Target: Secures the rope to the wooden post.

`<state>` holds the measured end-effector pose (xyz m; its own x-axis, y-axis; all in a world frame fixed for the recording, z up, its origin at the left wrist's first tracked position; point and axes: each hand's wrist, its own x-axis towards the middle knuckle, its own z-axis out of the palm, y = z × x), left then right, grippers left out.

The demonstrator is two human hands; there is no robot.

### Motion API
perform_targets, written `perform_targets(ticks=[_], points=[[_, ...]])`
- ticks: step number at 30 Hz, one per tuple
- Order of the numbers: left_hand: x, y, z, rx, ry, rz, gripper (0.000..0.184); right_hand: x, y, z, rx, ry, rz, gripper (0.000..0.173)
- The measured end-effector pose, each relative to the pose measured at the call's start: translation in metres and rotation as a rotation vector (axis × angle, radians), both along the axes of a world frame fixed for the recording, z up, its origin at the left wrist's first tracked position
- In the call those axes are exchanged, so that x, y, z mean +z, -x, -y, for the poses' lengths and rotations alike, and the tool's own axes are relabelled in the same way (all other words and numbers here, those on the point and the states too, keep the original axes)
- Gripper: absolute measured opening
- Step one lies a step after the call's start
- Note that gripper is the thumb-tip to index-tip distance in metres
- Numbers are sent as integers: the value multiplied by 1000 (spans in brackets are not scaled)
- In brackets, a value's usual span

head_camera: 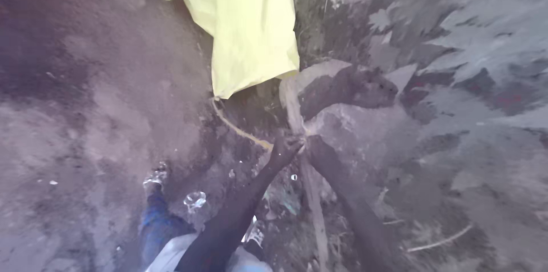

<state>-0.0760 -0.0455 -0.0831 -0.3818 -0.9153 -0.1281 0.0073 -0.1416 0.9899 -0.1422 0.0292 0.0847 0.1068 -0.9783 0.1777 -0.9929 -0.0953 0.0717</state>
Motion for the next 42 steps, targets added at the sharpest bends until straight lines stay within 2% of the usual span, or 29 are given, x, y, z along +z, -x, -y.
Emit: perform_targets(ticks=[1, 3, 4, 6, 9, 11, 13, 15, 17, 19, 21, 23, 25, 26, 27, 29, 31, 34, 35, 37, 38, 40, 42], points=[[1, -1, 0, 9, -39, 6, 29, -31, 25, 9, 39, -23, 65, 43], [8, -11, 3, -53, -109, 49, 37, -33, 39, 34, -220, -602, -2, 43], [9, -15, 4, -84, -124, 68, 38, -38, 46, 46, -318, -749, -30, 41], [6, -19, 2, -99, -141, 66, 41, -53, 71, 50, -339, -766, -63, 43], [-4, -11, 1, 33, -149, -73, 26, -70, 98, 50, -176, -692, -45, 37], [-4, -7, 4, 39, -167, -69, 26, -70, 92, 43, -102, -640, 57, 35], [-7, -6, 4, -7, -142, -35, 31, -53, 63, 39, -189, -647, 102, 38], [-8, -4, 6, -31, -106, -18, 26, -44, 46, 42, -324, -697, 40, 43], [-6, -2, 8, -73, -63, 22, 25, -44, 44, 49, -368, -732, -42, 39], [-1, -2, 11, -107, -41, 73, 27, -45, 44, 59, -364, -761, -85, 35], [5, -5, 14, -114, -47, 85, 25, -48, 44, 66, -302, -681, -65, 27], [1, -7, 15, -120, -32, 50, 25, -44, 44, 74, -201, -769, -78, 24], [-5, -6, 14, -138, -35, 17, 25, -38, 52, 75, -133, -950, 52, 25], [-7, -7, 15, -144, -44, 15, 25, -39, 59, 76, -91, -973, 138, 28], [-8, -7, 15, -132, -43, 25, 26, -40, 63, 76, -30, -922, 237, 30], [-11, -7, 15, -101, -49, 67, 28, -46, 65, 76, 66, -798, 269, 25], [-12, -5, 15, -90, -69, 123, 29, -49, 63, 69, -44, -753, 216, 28], [-9, -3, 13, -46, -36, 157, 22, -68, 63, 43, -202, -560, 172, 40], [-12, 0, 10, -18, -7, 160, 21, -85, 69, 30, -183, -409, 209, 39], [-23, 8, 4, 44, 13, 134, 19, -134, 86, 9, -56, 44, 274, 27], [-26, 11, 3, 72, 3, 117, 18, -150, 86, 5, -67, 182, 304, 23], [-22, 13, 3, 104, -73, 98, 15, -162, 79, 1, -183, 272, 440, 22], [-15, 11, 2, 109, -123, 115, 17, -165, 78, -1, -280, 238, 643, 28]])
